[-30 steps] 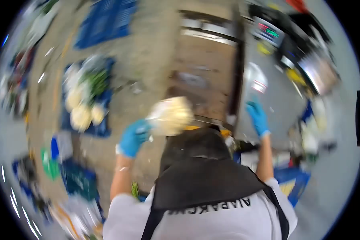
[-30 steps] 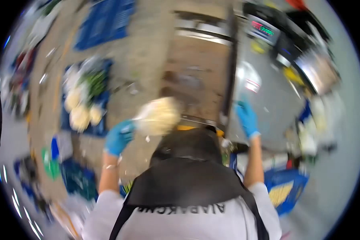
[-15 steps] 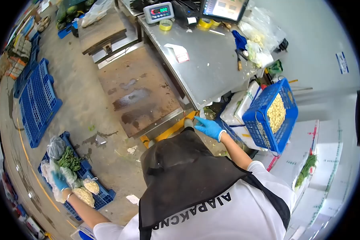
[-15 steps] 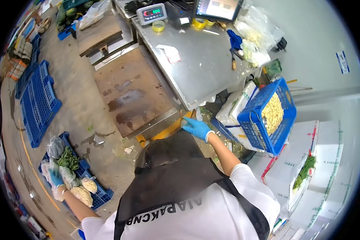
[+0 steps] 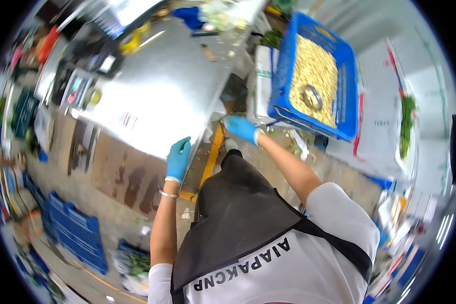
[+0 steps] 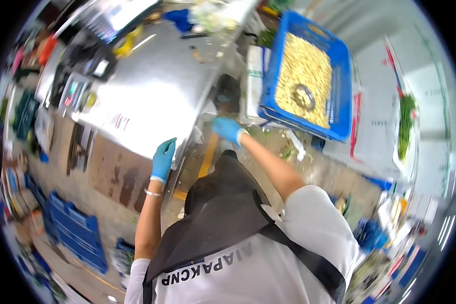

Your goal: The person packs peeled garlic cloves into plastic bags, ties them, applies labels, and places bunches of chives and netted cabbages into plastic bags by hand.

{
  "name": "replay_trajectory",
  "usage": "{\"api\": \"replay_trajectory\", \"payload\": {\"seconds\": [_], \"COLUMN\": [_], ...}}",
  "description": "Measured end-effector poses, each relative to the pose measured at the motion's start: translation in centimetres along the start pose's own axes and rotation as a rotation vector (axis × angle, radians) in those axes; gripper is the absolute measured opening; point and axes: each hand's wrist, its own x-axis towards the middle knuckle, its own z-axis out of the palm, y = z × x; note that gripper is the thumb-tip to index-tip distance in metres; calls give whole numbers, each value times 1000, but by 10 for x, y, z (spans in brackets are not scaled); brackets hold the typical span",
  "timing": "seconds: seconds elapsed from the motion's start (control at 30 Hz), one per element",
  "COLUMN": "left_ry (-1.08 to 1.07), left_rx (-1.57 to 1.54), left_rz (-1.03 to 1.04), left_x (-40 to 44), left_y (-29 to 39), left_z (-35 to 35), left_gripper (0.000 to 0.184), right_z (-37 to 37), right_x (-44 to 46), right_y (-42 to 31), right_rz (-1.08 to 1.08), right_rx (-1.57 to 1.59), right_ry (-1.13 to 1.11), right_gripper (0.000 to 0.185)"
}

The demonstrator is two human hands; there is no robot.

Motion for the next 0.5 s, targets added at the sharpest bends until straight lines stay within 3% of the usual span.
{"api": "replay_trajectory", "payload": {"seconds": [0.07,0.1,0.13,0.17,0.27,0.37,0.4,0.5], "left_ry": [-33,-14,13,-58,-31,-27,-27,-18], "left_rx": [378,527,666,739,999,1021,1004,1007], "left_rz": [152,272,395,383,195,114,102,103], "left_x": [59,89,116,139,182,190,192,196], "left_y": [30,32,33,37,33,34,35,37], "left_z": [43,63,83,97,138,147,147,148], "left_gripper": [43,53,63,83,88,91,91,90], "right_z": [-38,-44,-30,-56,-113,-133,-131,-113], "right_x": [53,94,141,160,211,257,281,323], "right_y": [6,34,80,72,73,127,152,227], "right_rz": [340,425,452,546,935,954,981,894], "right_rx": [630,773,663,574,374,170,289,-138], "right_ry": [294,435,636,706,765,745,976,742], "right_gripper": [39,39,38,37,31,30,22,20]}}
